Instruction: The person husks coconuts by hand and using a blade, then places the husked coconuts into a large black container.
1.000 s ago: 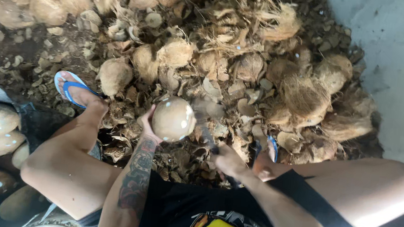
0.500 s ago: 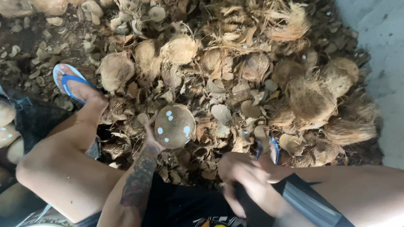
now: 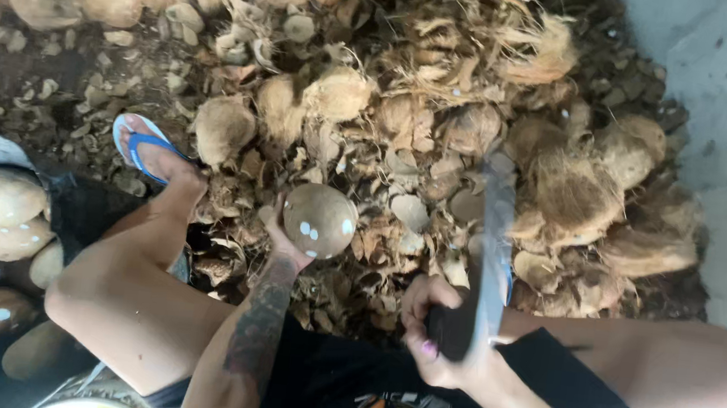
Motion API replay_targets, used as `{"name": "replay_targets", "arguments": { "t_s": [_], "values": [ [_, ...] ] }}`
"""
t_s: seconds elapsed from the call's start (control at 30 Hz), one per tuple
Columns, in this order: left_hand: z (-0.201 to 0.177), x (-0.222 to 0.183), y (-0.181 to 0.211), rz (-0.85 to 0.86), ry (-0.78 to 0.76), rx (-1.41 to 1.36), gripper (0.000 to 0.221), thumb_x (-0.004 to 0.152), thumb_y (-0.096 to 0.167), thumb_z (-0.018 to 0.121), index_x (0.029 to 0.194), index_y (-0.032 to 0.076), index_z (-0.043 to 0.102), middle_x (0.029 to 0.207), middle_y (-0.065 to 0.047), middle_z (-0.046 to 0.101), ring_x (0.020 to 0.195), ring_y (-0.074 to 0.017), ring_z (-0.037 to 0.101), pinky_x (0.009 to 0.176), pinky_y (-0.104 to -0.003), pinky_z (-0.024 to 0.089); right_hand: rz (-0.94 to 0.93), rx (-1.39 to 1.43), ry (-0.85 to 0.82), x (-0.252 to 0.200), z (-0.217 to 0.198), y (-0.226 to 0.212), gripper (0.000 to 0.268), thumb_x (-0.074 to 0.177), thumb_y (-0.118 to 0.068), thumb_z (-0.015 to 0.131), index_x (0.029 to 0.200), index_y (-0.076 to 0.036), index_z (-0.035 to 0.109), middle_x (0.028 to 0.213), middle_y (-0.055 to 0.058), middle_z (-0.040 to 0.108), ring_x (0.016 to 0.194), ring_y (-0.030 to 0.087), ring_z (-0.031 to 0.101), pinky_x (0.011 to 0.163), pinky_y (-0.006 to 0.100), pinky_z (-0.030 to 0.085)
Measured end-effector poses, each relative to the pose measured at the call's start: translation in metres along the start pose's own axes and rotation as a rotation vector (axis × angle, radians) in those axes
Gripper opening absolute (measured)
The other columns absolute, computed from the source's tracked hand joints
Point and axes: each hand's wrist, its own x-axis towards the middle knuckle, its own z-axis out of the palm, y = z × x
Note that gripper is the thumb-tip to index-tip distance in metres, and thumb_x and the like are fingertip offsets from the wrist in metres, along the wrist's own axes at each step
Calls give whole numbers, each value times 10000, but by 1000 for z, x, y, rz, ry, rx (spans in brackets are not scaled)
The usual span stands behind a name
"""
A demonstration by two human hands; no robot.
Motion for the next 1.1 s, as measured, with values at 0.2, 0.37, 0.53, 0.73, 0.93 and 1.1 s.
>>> {"name": "replay_targets", "arguments": {
  "t_s": [0.2, 0.37, 0.53, 0.73, 0.93, 1.1],
  "values": [
    [-34, 13, -30, -6, 108, -104, 702, 744, 659, 824, 1311, 253, 748, 1423, -93, 688, 1321, -410, 622, 1179, -620, 460, 276, -15, -312, -18, 55, 74, 253, 929, -210, 675, 1009, 29, 689, 831, 170, 654, 669, 299, 667, 600, 447, 531],
    [-27, 22, -18, -6, 42, -94, 909, 670, 780, 793, 1452, 339, 645, 1529, -71, 611, 1403, -393, 563, 1214, -643, 419, 893, -146, -295, 4, 29, 13, 367, 860, -326, 638, 644, -31, 666, 481, 133, 641, 460, 302, 699, 596, 429, 545],
    [21, -31, -11, 10, 135, -95, 893, 722, 723, 765, 1495, 302, 616, 1573, -73, 583, 1438, -414, 538, 1250, -648, 389, -173, -350, -104, -5, 27, 48, 286, 647, -299, 791, 769, -127, 596, 565, 79, 525, 520, 352, 667, 508, 368, 540],
    [-46, 37, -29, -7, 143, -52, 1023, 696, 857, 712, 1573, 413, 428, 1658, -54, 444, 1493, -416, 448, 1225, -721, 304, 879, -280, -371, 5, 51, 61, 317, 778, -383, 621, 601, -124, 664, 438, 10, 637, 450, 217, 719, 654, 414, 591],
    [-39, 28, -19, -9, 1, -178, 870, 746, 860, 617, 1450, 347, 626, 1588, -57, 549, 1471, -387, 494, 1252, -631, 368, 91, -426, -250, -8, 36, 47, 505, 628, -165, 729, 1117, -42, 704, 787, 232, 743, 776, 447, 777, 709, 510, 601],
    [-30, 14, -22, -42, 106, -187, 990, 746, 834, 597, 1578, 310, 481, 1642, -78, 470, 1493, -393, 452, 1258, -636, 357, 477, -429, -356, -2, 51, 113, 311, 722, -302, 669, 928, -81, 744, 786, 151, 764, 843, 376, 786, 788, 517, 582]
  ]
}}
